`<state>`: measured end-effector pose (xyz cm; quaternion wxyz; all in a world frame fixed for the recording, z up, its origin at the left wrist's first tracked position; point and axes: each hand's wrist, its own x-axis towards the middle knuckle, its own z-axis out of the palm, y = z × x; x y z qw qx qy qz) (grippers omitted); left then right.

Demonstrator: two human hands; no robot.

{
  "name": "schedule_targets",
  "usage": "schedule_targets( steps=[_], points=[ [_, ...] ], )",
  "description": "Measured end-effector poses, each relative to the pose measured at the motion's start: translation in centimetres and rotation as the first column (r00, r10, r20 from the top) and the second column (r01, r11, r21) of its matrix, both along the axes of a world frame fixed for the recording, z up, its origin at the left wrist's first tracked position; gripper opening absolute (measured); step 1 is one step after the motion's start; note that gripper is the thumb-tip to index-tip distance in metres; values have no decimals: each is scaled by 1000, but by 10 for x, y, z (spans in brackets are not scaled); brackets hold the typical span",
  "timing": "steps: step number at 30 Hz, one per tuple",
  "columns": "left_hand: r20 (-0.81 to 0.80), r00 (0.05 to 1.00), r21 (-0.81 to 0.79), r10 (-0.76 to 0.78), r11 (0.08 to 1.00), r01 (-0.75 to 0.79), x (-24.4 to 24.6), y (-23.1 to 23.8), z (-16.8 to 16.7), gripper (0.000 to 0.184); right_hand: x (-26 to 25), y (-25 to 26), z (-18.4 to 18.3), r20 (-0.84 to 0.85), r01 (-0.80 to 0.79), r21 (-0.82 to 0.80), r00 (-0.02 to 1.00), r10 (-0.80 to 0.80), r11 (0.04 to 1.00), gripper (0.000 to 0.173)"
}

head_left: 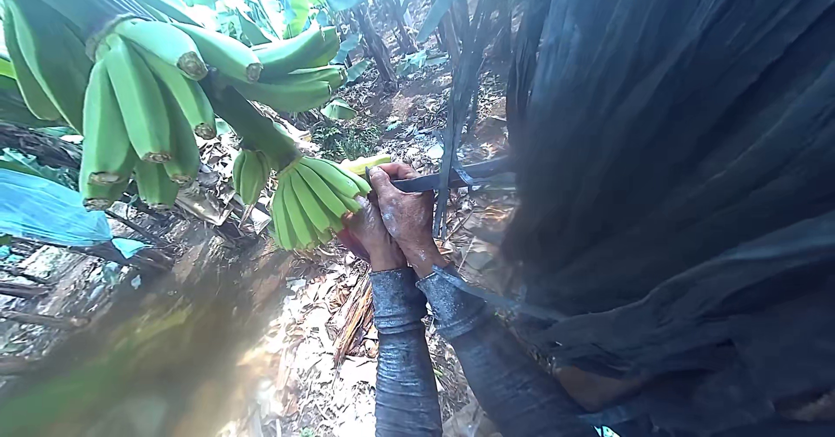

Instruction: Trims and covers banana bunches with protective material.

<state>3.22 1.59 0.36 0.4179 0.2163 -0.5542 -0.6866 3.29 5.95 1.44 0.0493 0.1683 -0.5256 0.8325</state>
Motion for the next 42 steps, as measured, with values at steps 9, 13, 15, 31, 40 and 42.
schedule_targets(
  steps=[9,13,15,31,40,42],
  points=[
    [6,1000,16,26,1000,-26,-6,-5,-4,24,-6,-8,-12,22,-6,-1,1000,6,1000,14],
    [0,1000,67,24,997,-24,-8,-4,-3,26,-14,-12,-26,85,-3,29,996,1,1000,16],
    [40,998,88,56,994,-59,-12,-3,-3,26,-18,-13,-29,67,19,46,998,-22,999,17],
    [33,999,3,32,999,-32,-14,-7,-14,31,-19,-13,-35,52,10,-6,999,-10,1000,13],
    [-108,994,3,-6,1000,7,-32,-19,-30,30,-19,-9,-34,35,16,1,999,-16,1000,18],
    [-81,997,-6,5,1000,-5,-31,-19,-30,31,-19,-10,-32,11,58,13,998,-58,998,17]
  ],
)
